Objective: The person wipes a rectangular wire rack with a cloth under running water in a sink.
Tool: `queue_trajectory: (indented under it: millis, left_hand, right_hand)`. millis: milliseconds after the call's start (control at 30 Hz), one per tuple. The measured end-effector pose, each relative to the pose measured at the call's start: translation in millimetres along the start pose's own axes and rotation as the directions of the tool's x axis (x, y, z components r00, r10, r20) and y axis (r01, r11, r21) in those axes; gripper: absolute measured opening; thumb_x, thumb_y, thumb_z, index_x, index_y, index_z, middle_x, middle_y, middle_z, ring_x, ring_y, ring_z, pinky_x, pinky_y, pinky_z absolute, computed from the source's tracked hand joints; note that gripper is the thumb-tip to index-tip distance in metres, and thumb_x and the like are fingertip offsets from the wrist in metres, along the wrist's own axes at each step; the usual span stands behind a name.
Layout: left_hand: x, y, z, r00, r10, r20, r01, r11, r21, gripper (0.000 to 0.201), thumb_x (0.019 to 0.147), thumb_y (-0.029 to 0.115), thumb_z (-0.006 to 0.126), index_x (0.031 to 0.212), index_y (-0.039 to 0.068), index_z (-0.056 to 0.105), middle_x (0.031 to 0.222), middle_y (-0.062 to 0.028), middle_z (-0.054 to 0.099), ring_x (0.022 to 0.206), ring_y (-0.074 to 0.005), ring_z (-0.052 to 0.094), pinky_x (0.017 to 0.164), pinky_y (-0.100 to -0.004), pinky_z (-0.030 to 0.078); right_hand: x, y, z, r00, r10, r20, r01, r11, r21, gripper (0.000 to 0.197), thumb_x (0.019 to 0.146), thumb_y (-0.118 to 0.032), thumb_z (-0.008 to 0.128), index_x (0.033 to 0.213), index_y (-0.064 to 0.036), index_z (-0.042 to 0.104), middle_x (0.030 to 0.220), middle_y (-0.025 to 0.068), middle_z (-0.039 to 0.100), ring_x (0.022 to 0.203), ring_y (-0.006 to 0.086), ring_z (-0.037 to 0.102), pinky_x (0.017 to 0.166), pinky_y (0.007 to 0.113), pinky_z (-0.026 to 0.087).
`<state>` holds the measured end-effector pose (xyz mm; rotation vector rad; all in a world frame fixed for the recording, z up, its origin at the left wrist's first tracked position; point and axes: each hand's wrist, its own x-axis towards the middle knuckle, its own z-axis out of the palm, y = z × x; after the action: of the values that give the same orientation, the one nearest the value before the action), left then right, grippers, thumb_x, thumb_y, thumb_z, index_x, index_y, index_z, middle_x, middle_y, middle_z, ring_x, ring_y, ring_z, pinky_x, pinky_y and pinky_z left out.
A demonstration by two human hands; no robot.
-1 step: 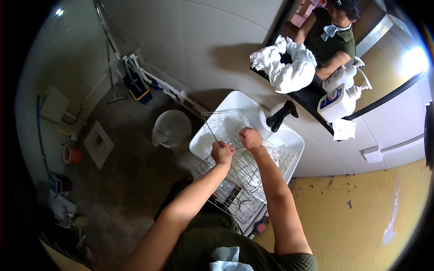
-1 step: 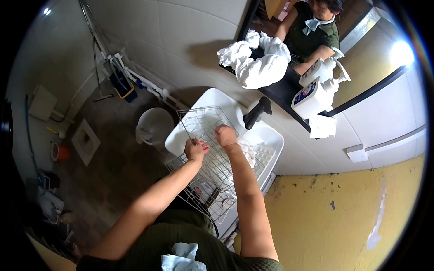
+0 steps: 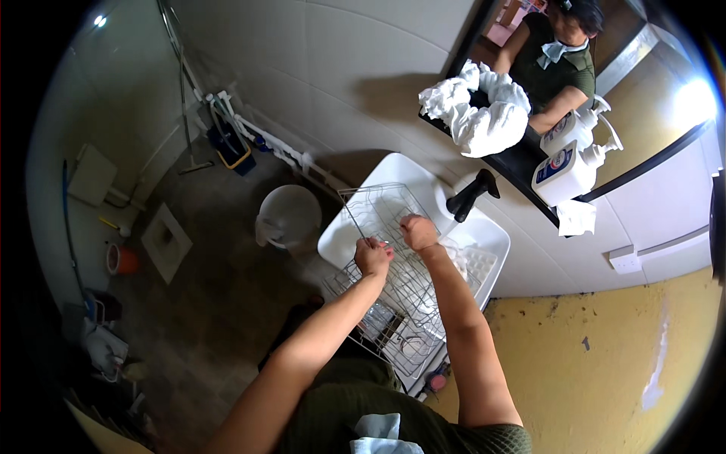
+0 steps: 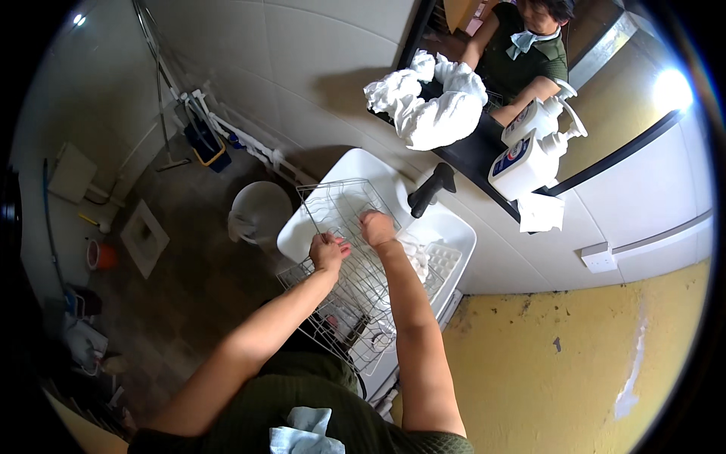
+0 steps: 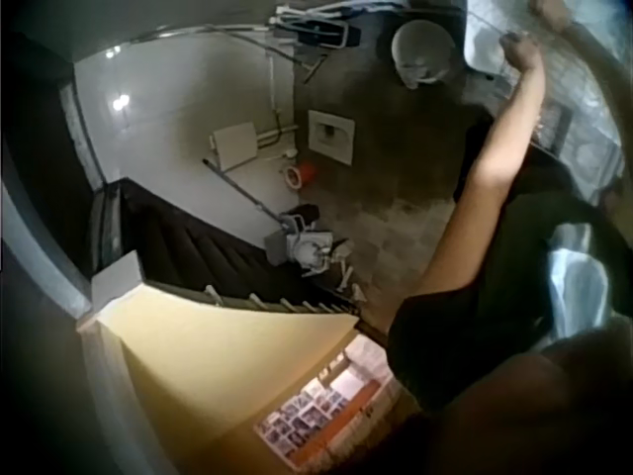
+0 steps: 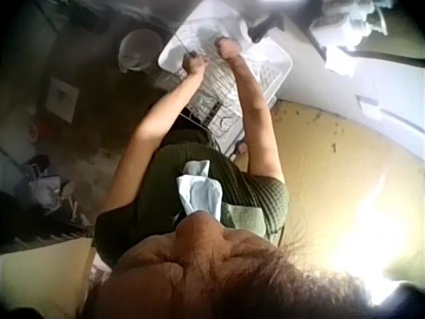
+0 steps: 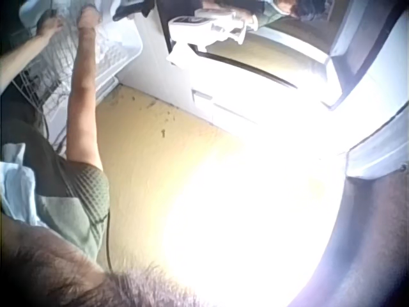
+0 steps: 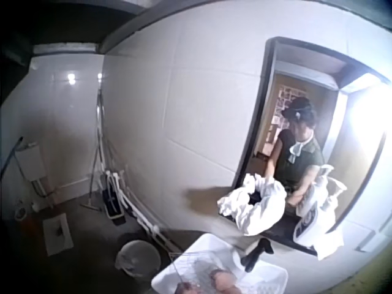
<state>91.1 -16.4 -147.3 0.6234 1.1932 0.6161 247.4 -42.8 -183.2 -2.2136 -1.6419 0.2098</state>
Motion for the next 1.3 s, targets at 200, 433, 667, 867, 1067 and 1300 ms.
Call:
queue_trajectory:
  millis: [200,433,667,867,1067,1300]
  left_hand:
    - [5,-2,-4,0.999,0.04,-0.012,-0.04,0.999,0.008,0.02,0.098,0.018,0.038,0.103,-0.001,0.037,0.095,-0.018,0.056,0.073,-0.0271,0.064,0.061,-0.038,0.056]
    - [-3,0,6,1.0,-0.005,0.029,0.004,0.999,0.037,0.028,0.099,0.026,0.037,0.104,-0.001,0.037,0.094,-0.0151,0.055,0.073,-0.0241,0.064,0.062,-0.0351,0.056]
    - [14,1,-9,0.892,0.415,-0.18,-0.286,0.825,0.487,0.057,0.095,0.047,0.035,0.092,-0.007,0.053,0.09,-0.0271,0.06,0.089,-0.0425,0.057,0.08,-0.0461,0.045]
    - [9,-12,6,1.0,0.013,-0.01,-0.013,1.0,0.028,0.043,0.099,0.036,0.035,0.105,-0.006,0.043,0.092,-0.0202,0.059,0.067,-0.0279,0.063,0.057,-0.0352,0.055]
    - [33,-23,-14,0.96,0.249,-0.124,-0.21,0.941,0.266,0.038,0.099,0.032,0.036,0.096,-0.004,0.047,0.092,-0.0202,0.058,0.076,-0.0237,0.062,0.066,-0.0339,0.052]
    - [-3,2,4,0.998,-0.066,0.019,0.066,0.998,0.02,0.039,0.099,0.031,0.032,0.113,-0.006,0.037,0.11,-0.0246,0.051,0.087,-0.0348,0.063,0.079,-0.0432,0.054]
  right_hand:
    - [15,4,2,0.98,-0.077,0.183,0.116,0.97,-0.212,0.01,0.074,-0.015,0.057,0.076,-0.0066,0.063,0.081,0.0133,0.065,0.081,0.0315,0.062,0.07,0.04,0.051]
    - [1,14,40,0.946,0.308,-0.101,-0.299,0.95,0.094,0.062,0.092,-0.041,0.04,0.141,-0.0043,0.029,0.147,0.0187,0.026,0.137,0.0346,0.021,0.111,0.044,0.018]
    - [-25,-81,7,0.961,-0.146,0.236,0.061,0.941,0.334,0.065,0.094,-0.049,0.029,0.143,-0.0067,0.025,0.151,0.0171,0.017,0.141,0.0268,0.01,0.114,0.039,0.006]
    - [-50,1,-4,0.92,0.261,0.291,-0.321,0.931,0.177,0.069,0.095,-0.05,0.025,0.143,-0.0003,0.022,0.15,0.0206,0.017,0.141,0.029,0.007,0.114,0.039,0.005]
    - [-67,-74,-3,0.957,0.108,0.269,-0.161,0.969,0.185,0.067,0.094,-0.046,0.03,0.143,-0.0022,0.021,0.148,0.0218,0.021,0.14,0.0304,0.012,0.114,0.041,0.008]
    - [-99,0,-20,0.988,0.012,0.154,-0.037,0.986,0.162,0.056,0.094,-0.038,0.039,0.14,-0.0061,0.032,0.144,0.019,0.031,0.135,0.0337,0.026,0.111,0.039,0.021]
